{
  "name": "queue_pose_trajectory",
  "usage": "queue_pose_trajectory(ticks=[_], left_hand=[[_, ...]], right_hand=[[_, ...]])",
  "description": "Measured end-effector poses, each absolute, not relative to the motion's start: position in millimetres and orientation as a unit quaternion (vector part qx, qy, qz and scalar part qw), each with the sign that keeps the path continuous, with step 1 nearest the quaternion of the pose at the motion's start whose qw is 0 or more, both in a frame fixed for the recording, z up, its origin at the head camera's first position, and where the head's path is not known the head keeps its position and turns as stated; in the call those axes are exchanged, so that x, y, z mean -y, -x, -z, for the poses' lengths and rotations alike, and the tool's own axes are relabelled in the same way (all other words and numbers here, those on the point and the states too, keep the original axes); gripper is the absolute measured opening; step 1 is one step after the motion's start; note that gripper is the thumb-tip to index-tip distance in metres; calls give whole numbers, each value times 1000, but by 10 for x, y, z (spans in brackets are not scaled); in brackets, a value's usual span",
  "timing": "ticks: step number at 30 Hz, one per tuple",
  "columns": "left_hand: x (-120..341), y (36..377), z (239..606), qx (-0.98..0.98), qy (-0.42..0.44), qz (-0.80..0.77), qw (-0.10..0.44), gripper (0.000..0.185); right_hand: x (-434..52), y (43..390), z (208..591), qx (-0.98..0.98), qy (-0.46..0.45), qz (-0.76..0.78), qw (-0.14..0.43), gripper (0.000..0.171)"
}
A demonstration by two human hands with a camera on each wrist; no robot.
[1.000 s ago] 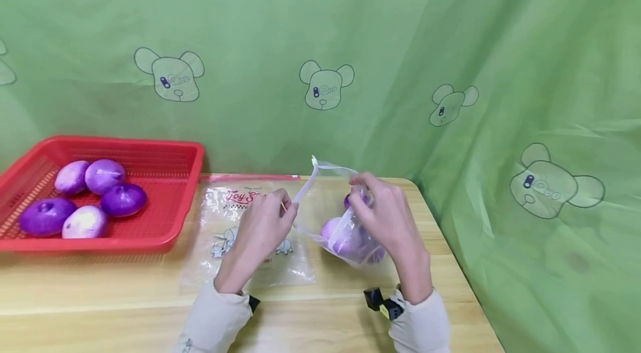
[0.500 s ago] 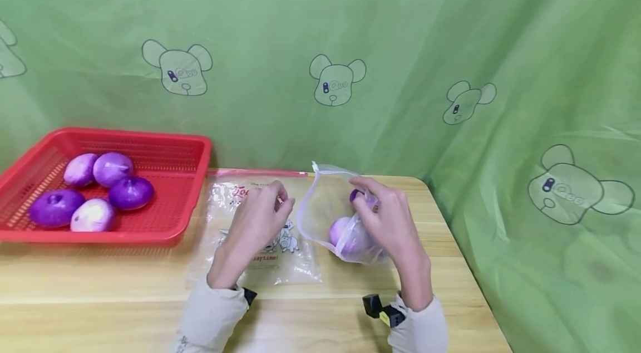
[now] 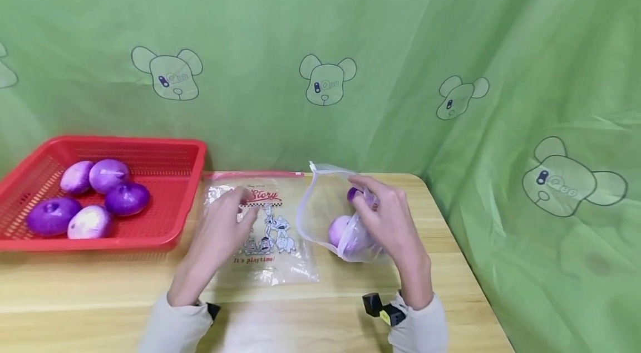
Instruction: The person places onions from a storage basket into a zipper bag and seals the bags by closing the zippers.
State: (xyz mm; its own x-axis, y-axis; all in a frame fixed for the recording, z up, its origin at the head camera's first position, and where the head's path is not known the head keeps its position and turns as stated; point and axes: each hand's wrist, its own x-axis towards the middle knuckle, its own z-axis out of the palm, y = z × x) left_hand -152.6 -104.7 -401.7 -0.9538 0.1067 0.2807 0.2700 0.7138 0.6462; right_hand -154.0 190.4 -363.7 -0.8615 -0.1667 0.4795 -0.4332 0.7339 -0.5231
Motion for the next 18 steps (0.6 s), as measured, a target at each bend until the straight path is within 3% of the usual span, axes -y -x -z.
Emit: queue_pose_trajectory(ticks=[14,18], left_hand=[[1734,1383,4227,899,69,332,276,20],[1914,1375,4252,904,64,310,286,19]], right_hand=[[-1937,1508,3643,907,-155,-333,207,30],[-1946,1507,3624,906,-154,-336,205,31]])
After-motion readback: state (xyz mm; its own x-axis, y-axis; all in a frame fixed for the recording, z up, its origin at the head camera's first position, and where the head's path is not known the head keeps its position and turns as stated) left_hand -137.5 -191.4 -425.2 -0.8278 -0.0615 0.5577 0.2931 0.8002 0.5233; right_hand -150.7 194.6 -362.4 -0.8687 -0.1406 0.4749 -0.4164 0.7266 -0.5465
